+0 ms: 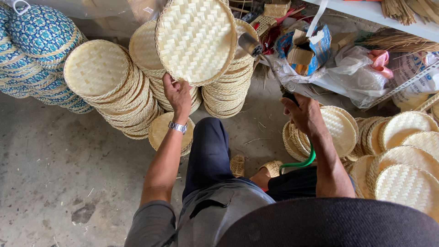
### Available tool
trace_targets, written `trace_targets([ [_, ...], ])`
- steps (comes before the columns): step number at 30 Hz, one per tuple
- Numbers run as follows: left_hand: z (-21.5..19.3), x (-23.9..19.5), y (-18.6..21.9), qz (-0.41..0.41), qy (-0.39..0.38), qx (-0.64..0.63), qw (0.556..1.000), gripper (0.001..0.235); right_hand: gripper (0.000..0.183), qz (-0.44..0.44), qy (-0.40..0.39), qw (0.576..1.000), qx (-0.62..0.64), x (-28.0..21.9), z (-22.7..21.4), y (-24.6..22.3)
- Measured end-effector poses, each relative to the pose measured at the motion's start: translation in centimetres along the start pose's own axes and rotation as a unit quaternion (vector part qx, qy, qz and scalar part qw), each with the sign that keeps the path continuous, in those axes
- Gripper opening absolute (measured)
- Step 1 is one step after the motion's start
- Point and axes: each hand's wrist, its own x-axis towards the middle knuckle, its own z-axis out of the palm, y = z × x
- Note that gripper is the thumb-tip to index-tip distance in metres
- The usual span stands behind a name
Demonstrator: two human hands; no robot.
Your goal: The person uses a blowtorch to apply heat to the surface of woven baskets. They pick up each basket from a stack, move the flame across the surface, and place the basket back down.
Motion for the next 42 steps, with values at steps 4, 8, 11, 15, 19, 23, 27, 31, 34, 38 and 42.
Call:
trace_targets([
  [4, -0.1, 0.1, 0.7, -0.014, 0.004, 0.037, 0.999, 0.044, 0.031, 0.01, -0.009, 1.0, 0.02, 0.4, -0.5, -0.6],
  [8, -0.2, -0.1, 1.3, -0.025, 0.005, 0.049, 0.998, 0.045, 0.035, 0.011, -0.022, 0.999, 0.027, 0.5, -0.8, -0.8],
  [11, -0.1, 0.1, 1.8, -0.026, 0.003, 0.068, 0.997, 0.046, 0.035, 0.007, -0.022, 0.999, 0.028, 0.9, -1.0, -1.1],
  [15, -0.4, -0.3, 2.1, 0.001, -0.007, 0.098, 0.995, 0.041, 0.04, 0.036, -0.033, 0.995, 0.089, 0.9, -1.1, -1.4],
  [19, -0.3, 0.1, 2.4, -0.014, -0.008, 0.147, 0.989, 0.036, 0.04, 0.048, -0.036, 0.997, 0.058, 1.0, -1.4, -1.9],
  [23, -0.9, -0.7, 2.2, -0.021, -0.01, 0.144, 0.989, 0.037, 0.039, 0.04, -0.037, 0.995, 0.081, 0.8, -1.6, -2.3],
  [27, -0.9, -0.5, 2.1, 0.052, -0.012, 0.261, 0.964, 0.042, 0.038, 0.043, -0.032, 0.998, 0.042, 0.9, -1.8, -2.8],
  [31, -1.2, -1.0, 2.0, 0.018, -0.017, 0.224, 0.974, 0.041, 0.041, 0.044, -0.047, 0.994, 0.092, 0.9, -1.8, -3.1],
  [34, -1.0, -0.8, 2.4, 0.029, -0.021, 0.241, 0.97, 0.041, 0.04, 0.037, -0.044, 0.995, 0.084, 1.0, -1.9, -3.3],
  [38, -1.0, -1.0, 2.7, 0.012, -0.017, 0.236, 0.971, 0.042, 0.04, 0.035, -0.045, 0.993, 0.102, 0.9, -1.9, -3.7],
  [42, -1.0, -1.1, 2.7, 0.039, -0.023, 0.269, 0.962, 0.042, 0.033, 0.027, -0.024, 0.995, 0.097, 0.9, -1.8, -4.2],
])
